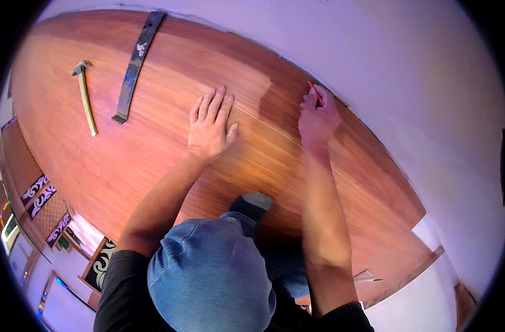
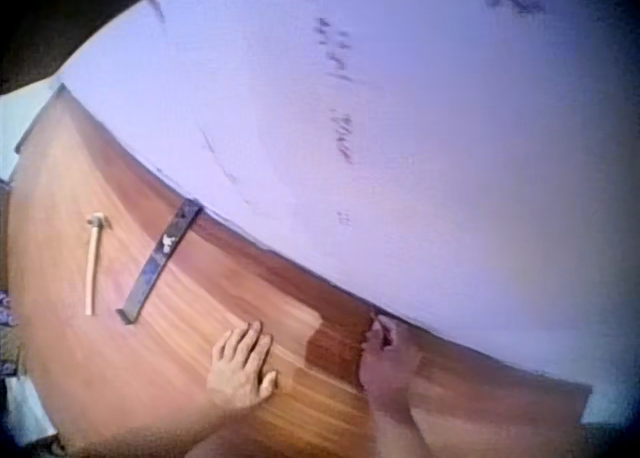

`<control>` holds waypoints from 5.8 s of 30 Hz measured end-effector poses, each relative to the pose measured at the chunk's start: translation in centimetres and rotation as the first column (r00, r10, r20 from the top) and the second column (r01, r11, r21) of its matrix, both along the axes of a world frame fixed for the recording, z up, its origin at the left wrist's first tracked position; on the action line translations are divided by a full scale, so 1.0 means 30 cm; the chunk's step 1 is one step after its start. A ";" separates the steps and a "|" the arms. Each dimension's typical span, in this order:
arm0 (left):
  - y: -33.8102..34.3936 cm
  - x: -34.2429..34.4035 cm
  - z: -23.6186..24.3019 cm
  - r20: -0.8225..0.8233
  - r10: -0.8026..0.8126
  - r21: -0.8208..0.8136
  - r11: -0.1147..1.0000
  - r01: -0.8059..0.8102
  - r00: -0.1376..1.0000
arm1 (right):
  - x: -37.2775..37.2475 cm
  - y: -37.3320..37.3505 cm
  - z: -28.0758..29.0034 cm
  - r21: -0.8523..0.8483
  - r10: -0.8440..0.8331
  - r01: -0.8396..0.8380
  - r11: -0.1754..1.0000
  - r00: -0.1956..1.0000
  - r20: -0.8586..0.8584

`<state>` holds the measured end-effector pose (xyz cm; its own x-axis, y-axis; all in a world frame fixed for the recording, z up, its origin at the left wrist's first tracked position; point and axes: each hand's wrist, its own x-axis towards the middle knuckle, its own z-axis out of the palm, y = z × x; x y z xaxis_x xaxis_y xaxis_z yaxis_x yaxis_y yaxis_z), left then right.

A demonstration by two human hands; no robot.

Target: The person cuts a wooden plank using a table saw, then carries it to the installation area. They kneel on the floor, fit the plank into place, and use a hammer and tapping block to secure it. The person also uses a utility knife to trim the plank along the wall edge.

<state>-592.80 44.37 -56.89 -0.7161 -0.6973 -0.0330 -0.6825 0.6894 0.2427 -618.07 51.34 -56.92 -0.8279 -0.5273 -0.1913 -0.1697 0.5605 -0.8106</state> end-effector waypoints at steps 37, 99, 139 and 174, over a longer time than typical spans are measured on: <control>0.017 -0.017 -0.026 0.025 -0.020 -0.072 0.997 0.021 0.999 | -0.223 0.405 -0.018 -0.046 -0.233 0.230 0.972 0.970 -0.075; 0.035 -0.043 -0.024 -0.031 -0.102 -0.158 0.983 0.096 0.994 | -0.385 0.656 -0.068 -0.080 -0.425 0.423 0.903 0.905 -0.007; 0.038 -0.035 -0.048 -0.017 -0.102 -0.172 0.980 0.098 0.995 | -0.740 1.139 -0.068 -0.033 -0.444 0.452 0.892 0.858 -0.259; 0.117 0.052 0.051 -0.211 0.744 0.884 0.422 -0.200 0.634 | -0.635 1.907 -0.051 0.164 -0.424 0.683 0.712 0.605 -0.674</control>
<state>-591.24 47.88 -55.36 -0.3388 -0.8098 -0.4790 -0.3893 -0.3429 0.8549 -637.11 108.55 -58.46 -0.9391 0.0829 0.3335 -0.0524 0.9246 -0.3773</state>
